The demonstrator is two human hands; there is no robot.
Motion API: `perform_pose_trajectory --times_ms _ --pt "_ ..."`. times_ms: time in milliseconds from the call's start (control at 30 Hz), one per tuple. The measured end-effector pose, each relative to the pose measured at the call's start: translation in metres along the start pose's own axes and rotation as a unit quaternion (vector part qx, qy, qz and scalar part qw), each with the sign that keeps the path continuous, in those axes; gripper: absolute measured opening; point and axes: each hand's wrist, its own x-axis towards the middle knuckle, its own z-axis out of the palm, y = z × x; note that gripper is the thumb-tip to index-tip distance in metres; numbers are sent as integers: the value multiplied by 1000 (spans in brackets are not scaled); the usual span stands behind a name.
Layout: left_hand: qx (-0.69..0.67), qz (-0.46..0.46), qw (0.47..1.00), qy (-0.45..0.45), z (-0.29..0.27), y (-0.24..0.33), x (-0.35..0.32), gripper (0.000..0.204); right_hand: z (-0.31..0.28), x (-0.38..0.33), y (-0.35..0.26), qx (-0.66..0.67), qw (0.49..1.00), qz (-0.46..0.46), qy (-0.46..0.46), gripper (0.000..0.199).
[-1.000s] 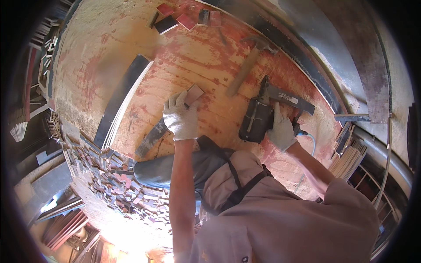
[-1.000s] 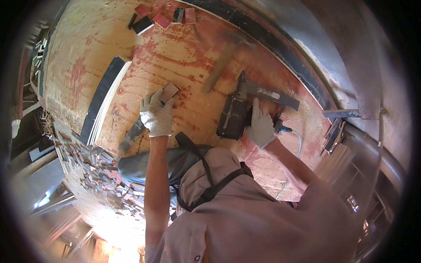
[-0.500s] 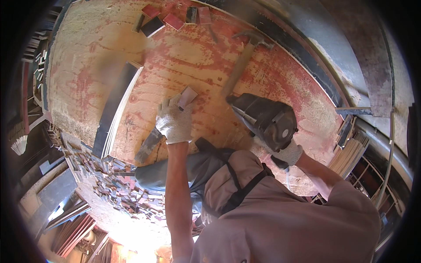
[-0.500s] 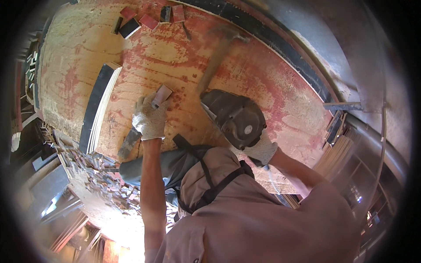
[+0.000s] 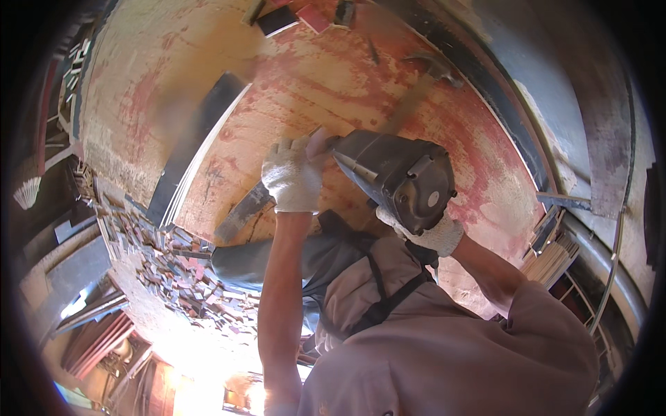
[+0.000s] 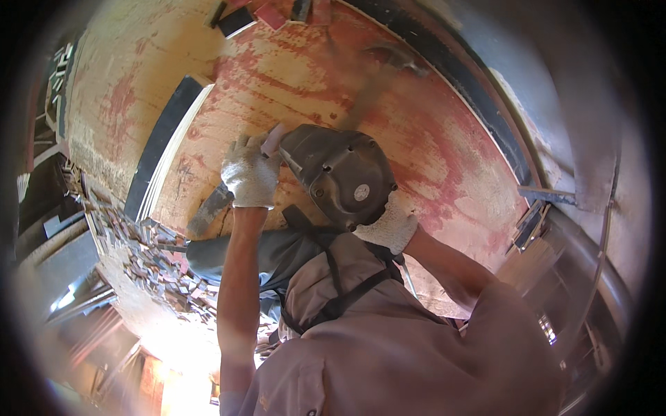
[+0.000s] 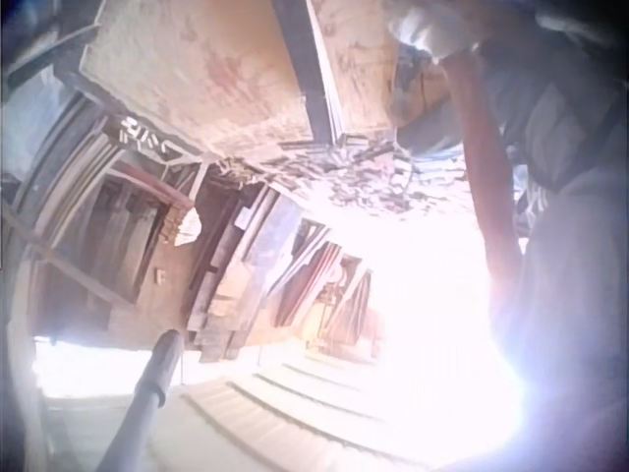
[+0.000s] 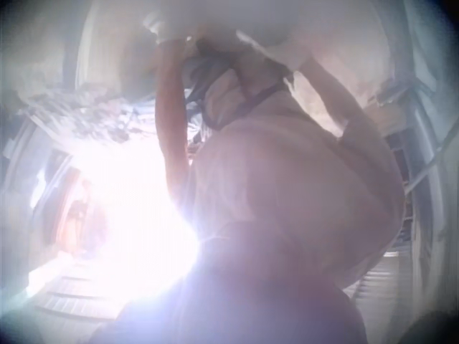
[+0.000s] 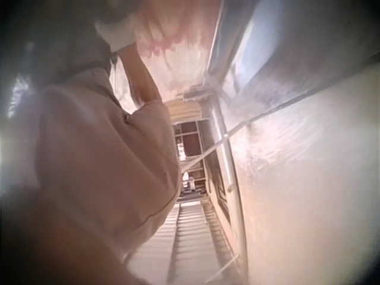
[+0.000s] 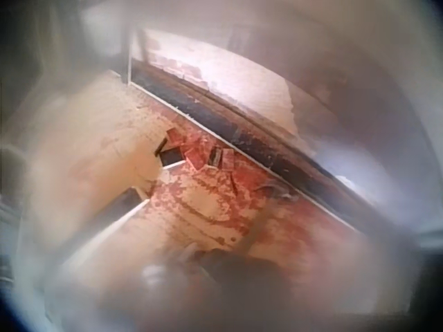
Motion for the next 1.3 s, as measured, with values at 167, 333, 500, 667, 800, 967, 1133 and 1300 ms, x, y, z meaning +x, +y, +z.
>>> perform_pose_trajectory --times_ms 167,333,500,667,800,967,1133,1300 --pt "57 92 994 -10 -5 0 1 41 -1 10 -9 79 996 49 7 63" --pt "57 68 996 -25 3 -5 0 46 3 6 -21 115 990 -5 84 24" --pt "-13 97 995 37 19 -15 -2 40 9 13 6 188 973 82 102 20" --pt "-84 -9 996 30 19 -20 -12 63 -15 11 -63 73 995 -32 63 26" --pt "-73 -37 994 69 -9 -12 -29 72 -17 23 -55 254 953 167 1 64" --pt "-18 -69 997 3 -14 -64 -58 67 -26 8 -98 -8 997 81 2 56" --pt "9 -33 998 59 -44 -63 -59 62 -18 -32 -37 -21 975 -130 181 47" --pt "93 -132 978 134 -111 -122 -136 74 -17 -35 -78 -234 933 -115 247 75"
